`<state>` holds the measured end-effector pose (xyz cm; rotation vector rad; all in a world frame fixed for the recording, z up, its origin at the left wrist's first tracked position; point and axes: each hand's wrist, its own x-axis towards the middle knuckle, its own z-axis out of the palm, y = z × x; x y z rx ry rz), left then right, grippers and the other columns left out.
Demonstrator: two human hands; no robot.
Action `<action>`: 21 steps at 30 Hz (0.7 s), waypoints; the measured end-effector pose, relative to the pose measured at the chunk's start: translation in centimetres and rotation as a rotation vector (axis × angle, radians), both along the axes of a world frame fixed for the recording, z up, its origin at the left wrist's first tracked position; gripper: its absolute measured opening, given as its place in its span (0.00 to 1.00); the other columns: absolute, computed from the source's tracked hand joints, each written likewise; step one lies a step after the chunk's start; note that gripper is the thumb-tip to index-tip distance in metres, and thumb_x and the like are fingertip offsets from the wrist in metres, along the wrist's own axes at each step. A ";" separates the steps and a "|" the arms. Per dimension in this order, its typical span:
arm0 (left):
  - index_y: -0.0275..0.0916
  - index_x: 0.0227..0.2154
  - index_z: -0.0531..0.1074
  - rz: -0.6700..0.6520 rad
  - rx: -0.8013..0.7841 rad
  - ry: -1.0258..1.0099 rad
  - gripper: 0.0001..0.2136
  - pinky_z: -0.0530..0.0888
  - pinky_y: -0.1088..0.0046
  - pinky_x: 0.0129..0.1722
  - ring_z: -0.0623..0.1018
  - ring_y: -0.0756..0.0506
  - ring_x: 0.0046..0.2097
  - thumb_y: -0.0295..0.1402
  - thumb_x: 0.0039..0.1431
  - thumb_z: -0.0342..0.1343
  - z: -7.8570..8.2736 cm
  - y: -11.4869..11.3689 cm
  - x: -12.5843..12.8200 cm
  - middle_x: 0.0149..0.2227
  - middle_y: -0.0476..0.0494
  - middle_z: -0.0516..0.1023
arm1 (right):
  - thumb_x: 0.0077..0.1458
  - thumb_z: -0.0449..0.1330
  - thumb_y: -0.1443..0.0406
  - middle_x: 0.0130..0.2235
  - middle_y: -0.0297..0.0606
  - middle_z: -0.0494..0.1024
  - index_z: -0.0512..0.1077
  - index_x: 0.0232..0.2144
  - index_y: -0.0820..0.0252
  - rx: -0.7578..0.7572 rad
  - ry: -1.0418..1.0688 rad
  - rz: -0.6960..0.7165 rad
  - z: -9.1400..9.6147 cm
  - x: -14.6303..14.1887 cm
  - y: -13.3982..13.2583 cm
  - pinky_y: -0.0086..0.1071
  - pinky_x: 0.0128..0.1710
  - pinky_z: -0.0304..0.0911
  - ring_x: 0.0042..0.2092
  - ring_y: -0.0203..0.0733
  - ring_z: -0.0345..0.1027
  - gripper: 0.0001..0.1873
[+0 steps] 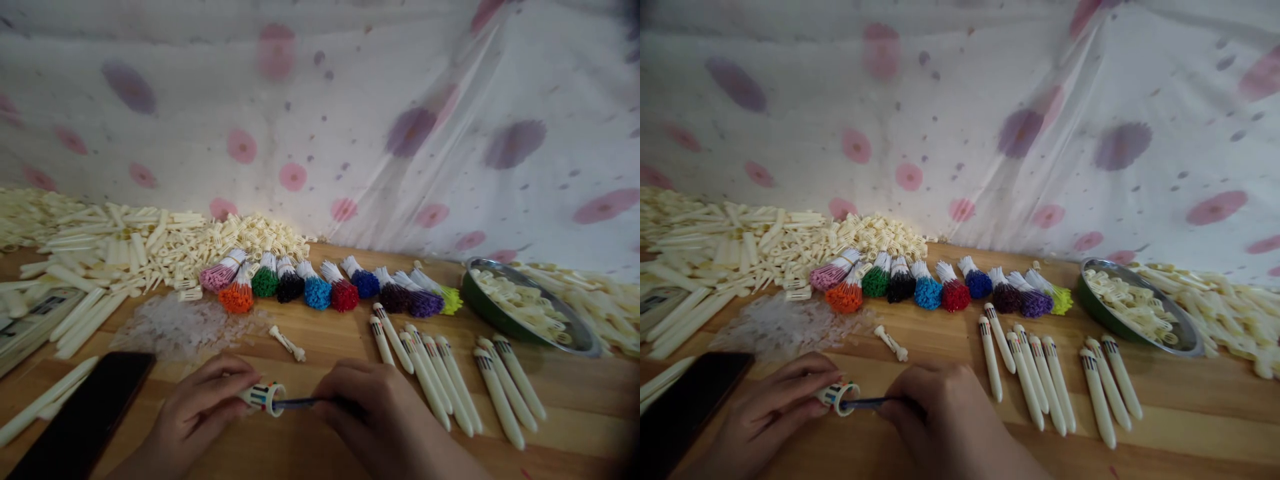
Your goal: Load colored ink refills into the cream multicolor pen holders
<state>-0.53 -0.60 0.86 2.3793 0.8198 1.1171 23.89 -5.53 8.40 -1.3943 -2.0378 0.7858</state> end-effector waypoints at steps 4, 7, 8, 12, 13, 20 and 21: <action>0.52 0.47 0.72 -0.031 -0.066 0.003 0.17 0.76 0.79 0.38 0.79 0.48 0.39 0.28 0.55 0.57 0.2 -0.1 0.0 0.39 0.50 0.80 | 0.55 0.56 0.73 0.25 0.31 0.73 0.72 0.27 0.61 0.258 -0.097 0.114 0.5 0.5 -0.1 0.23 0.24 0.54 0.25 0.30 0.64 0.08; 0.52 0.47 0.72 -0.077 -0.125 -0.005 0.18 0.76 0.79 0.38 0.80 0.48 0.39 0.26 0.54 0.58 0.3 -0.2 0.3 0.39 0.51 0.81 | 0.59 0.52 0.72 0.24 0.32 0.71 0.71 0.27 0.62 0.401 -0.214 0.200 0.7 0.9 -0.1 0.27 0.24 0.52 0.24 0.31 0.61 0.10; 0.52 0.47 0.72 -0.094 -0.141 -0.020 0.19 0.75 0.79 0.38 0.80 0.48 0.39 0.25 0.54 0.58 0.4 -0.2 0.4 0.39 0.51 0.81 | 0.59 0.51 0.72 0.24 0.32 0.70 0.70 0.27 0.62 0.432 -0.244 0.229 0.8 1.0 -0.1 0.27 0.24 0.52 0.25 0.32 0.61 0.11; 0.52 0.46 0.72 -0.151 -0.223 -0.095 0.18 0.75 0.79 0.38 0.80 0.49 0.38 0.24 0.55 0.56 0.2 -0.3 0.8 0.37 0.51 0.81 | 0.62 0.47 0.70 0.24 0.34 0.71 0.70 0.30 0.63 0.535 -0.321 0.277 0.8 1.0 0.0 0.30 0.23 0.52 0.24 0.34 0.60 0.13; 0.52 0.45 0.73 -0.157 -0.245 -0.119 0.17 0.75 0.79 0.37 0.80 0.49 0.37 0.25 0.56 0.56 0.2 -0.3 0.9 0.36 0.51 0.81 | 0.63 0.47 0.70 0.24 0.35 0.71 0.71 0.31 0.63 0.559 -0.329 0.281 0.8 1.0 0.0 0.30 0.23 0.52 0.24 0.34 0.60 0.14; 0.50 0.43 0.75 -0.177 -0.317 -0.156 0.15 0.75 0.78 0.36 0.80 0.48 0.36 0.26 0.56 0.55 0.4 -0.3 1.1 0.35 0.49 0.82 | 0.63 0.48 0.70 0.25 0.36 0.72 0.71 0.33 0.64 0.617 -0.287 0.275 0.1 0.9 0.4 0.28 0.23 0.57 0.26 0.34 0.64 0.12; 0.50 0.43 0.75 -0.177 -0.311 -0.172 0.15 0.75 0.78 0.36 0.80 0.48 0.36 0.26 0.56 0.55 0.4 -0.3 1.0 0.34 0.49 0.82 | 0.62 0.48 0.70 0.25 0.36 0.72 0.71 0.33 0.64 0.605 -0.296 0.266 0.0 1.0 0.3 0.28 0.24 0.58 0.27 0.34 0.65 0.12</action>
